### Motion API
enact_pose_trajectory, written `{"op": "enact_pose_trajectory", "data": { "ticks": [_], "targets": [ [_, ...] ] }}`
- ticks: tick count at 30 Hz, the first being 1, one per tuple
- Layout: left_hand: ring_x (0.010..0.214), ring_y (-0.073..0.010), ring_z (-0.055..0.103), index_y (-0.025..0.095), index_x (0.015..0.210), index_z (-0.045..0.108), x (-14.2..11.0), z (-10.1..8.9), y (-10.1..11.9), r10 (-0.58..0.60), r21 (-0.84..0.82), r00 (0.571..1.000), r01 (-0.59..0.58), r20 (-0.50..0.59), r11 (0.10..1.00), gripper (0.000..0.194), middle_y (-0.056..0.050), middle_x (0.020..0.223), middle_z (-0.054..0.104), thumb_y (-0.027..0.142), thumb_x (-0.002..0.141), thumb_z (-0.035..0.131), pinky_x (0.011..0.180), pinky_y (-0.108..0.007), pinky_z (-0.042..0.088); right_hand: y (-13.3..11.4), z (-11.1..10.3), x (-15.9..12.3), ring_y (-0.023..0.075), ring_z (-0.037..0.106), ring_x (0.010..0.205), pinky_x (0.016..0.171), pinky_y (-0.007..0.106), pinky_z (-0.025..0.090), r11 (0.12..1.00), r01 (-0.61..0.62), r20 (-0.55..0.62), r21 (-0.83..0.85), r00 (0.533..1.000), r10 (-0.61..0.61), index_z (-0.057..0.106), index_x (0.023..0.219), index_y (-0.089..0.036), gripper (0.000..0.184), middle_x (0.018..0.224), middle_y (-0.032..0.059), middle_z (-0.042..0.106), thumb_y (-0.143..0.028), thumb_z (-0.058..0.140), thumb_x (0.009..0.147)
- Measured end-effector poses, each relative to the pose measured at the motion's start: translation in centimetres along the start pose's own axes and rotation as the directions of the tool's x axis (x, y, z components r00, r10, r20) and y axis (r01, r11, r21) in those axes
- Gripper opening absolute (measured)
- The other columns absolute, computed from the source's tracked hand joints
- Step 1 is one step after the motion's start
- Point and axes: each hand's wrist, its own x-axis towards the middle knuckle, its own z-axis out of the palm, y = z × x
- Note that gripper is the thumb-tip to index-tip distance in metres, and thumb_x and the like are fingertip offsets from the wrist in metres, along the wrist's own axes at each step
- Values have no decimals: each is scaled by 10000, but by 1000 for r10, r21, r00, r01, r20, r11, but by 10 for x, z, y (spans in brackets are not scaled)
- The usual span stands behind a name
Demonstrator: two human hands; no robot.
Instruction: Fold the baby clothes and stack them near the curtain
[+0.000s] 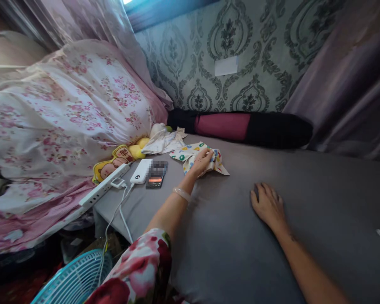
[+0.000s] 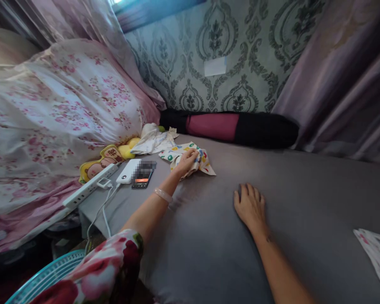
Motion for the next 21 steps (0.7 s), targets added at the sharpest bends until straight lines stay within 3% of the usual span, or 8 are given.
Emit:
{"op": "enact_pose_trajectory", "data": {
  "ticks": [6, 10, 13, 17, 21],
  "targets": [
    [551, -81, 492, 193, 860, 540, -23, 58, 11, -62, -293, 989, 100, 135, 951, 255, 44, 657, 520, 448, 868, 561, 520, -178, 392, -7, 5, 1, 301, 443, 1308, 1068, 481, 334, 979, 114, -78, 171, 992, -102, 410, 1395, -116, 597, 1423, 184, 482, -485, 397, 926],
    [568, -84, 497, 192, 854, 553, -43, 94, 21, -42, -387, 966, 142, 255, 911, 321, 41, 684, 527, 507, 823, 610, 532, -191, 413, -11, 1, 4, 309, 465, 1288, 1033, 471, 378, 958, 130, -126, 256, 987, -100, 331, 1435, -128, 650, 1420, 190, 476, -476, 456, 901],
    [590, -92, 514, 197, 901, 560, -58, 112, 26, -57, -422, 941, 204, 334, 883, 344, 30, 709, 550, 524, 816, 625, 553, -206, 428, -9, -3, 7, 296, 535, 1198, 980, 434, 429, 933, 143, -143, 330, 985, -100, 367, 1400, -142, 594, 1317, 175, 555, -418, 474, 886],
    [674, -112, 551, 179, 982, 569, -69, 119, 29, -28, -385, 905, 208, 424, 899, 389, -3, 776, 588, 496, 788, 686, 629, -235, 454, -3, -7, 8, 270, 601, 1065, 909, 384, 472, 894, 94, -134, 437, 990, -39, 498, 1264, -147, 409, 1153, 161, 633, -310, 382, 907],
    [985, -207, 585, 167, 1244, 504, -73, 105, 34, 55, -200, 897, 38, 439, 979, 705, -99, 1102, 618, 429, 668, 816, 865, -326, 469, 5, -9, 9, 258, 628, 1016, 867, 366, 491, 820, -42, -53, 570, 995, 88, 579, 1190, -185, 378, 1107, 128, 679, -250, 370, 881]
  ]
}}
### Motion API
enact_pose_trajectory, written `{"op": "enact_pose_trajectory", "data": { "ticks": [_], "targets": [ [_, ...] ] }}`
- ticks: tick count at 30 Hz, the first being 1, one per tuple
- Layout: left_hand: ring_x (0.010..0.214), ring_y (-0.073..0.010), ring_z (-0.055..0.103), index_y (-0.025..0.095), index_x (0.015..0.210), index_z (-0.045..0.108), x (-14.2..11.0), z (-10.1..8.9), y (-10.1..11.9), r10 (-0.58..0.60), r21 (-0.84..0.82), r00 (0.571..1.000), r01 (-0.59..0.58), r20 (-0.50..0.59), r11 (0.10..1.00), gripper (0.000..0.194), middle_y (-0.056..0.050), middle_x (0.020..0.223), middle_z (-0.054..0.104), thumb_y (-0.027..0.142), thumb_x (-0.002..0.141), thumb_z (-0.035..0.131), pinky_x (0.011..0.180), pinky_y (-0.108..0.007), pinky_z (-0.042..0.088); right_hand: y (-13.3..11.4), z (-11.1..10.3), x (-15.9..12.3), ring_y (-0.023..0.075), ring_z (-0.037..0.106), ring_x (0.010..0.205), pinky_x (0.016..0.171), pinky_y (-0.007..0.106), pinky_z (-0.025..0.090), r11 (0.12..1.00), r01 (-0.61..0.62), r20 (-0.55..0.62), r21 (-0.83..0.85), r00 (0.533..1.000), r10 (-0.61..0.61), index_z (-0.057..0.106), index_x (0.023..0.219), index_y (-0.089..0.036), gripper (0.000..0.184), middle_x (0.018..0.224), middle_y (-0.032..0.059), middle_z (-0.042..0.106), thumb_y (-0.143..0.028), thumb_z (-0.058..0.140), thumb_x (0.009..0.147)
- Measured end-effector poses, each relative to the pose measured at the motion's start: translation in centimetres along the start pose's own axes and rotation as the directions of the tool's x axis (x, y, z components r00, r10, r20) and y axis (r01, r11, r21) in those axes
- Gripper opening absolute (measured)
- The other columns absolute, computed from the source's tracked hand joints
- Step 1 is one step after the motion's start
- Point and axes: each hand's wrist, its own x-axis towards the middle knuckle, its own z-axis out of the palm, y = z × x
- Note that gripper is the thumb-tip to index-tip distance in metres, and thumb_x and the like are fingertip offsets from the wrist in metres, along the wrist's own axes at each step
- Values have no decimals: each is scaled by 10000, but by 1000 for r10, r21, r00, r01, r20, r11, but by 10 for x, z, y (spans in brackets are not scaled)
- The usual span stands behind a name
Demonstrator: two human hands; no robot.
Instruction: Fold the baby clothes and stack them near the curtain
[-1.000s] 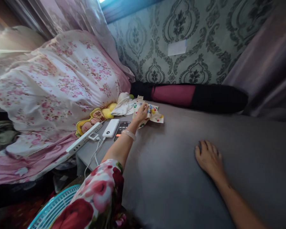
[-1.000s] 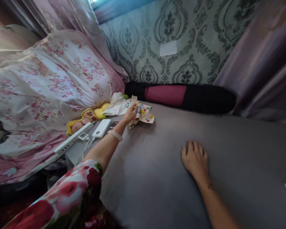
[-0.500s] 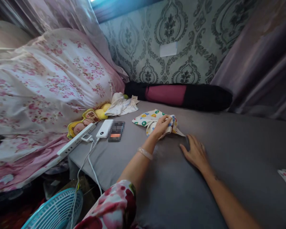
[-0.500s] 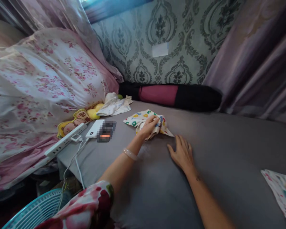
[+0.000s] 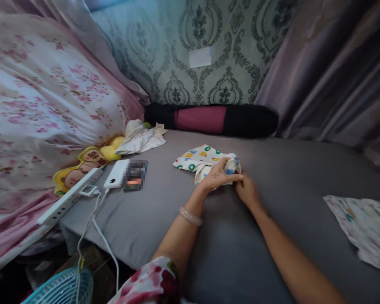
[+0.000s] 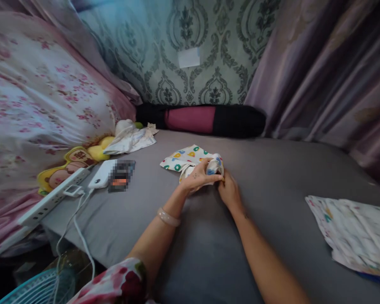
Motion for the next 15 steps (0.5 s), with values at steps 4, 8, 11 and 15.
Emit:
{"op": "enact_pose_trajectory", "data": {
  "ticks": [4, 8, 11, 15],
  "targets": [
    [1228, -312, 482, 177, 1458, 302, -5, -17, 5, 87, 265, 990, -114, 113, 957, 1040, -171, 1364, 494, 414, 609, 855, 1050, -446, 367, 5, -16, 8, 258, 647, 991, 863, 384, 500, 985, -94, -165, 141, 979, 117, 635, 1149, -193, 434, 1077, 100, 710, -205, 411, 777],
    [1362, -370, 335, 220, 1510, 229, -5, -25, 2, 131, 475, 971, -214, 202, 854, 1138, -179, 1495, 340, 435, 587, 859, 1122, -499, 268, -2, -42, 20, 253, 645, 1014, 912, 385, 486, 983, -79, -306, 169, 943, 128, 686, 1077, -155, 467, 1079, 122, 714, -181, 411, 700],
    [1351, -388, 325, 268, 1536, 151, -7, -25, 3, 122, 576, 963, -243, 241, 780, 1181, -165, 1453, 353, 408, 594, 850, 1106, -543, 266, -14, -61, 25, 245, 656, 974, 873, 371, 502, 975, -69, -353, 211, 925, 142, 707, 1017, -155, 436, 1039, 114, 724, -192, 420, 692],
    [1249, -351, 414, 298, 1539, 119, -9, -21, 8, 152, 658, 959, -274, 238, 701, 1117, -125, 1324, 426, 283, 648, 791, 1066, -558, 302, -29, -84, 26, 225, 663, 822, 736, 344, 521, 956, -102, -382, 276, 901, 207, 711, 961, -166, 388, 917, 84, 729, -216, 434, 694]
  ]
}}
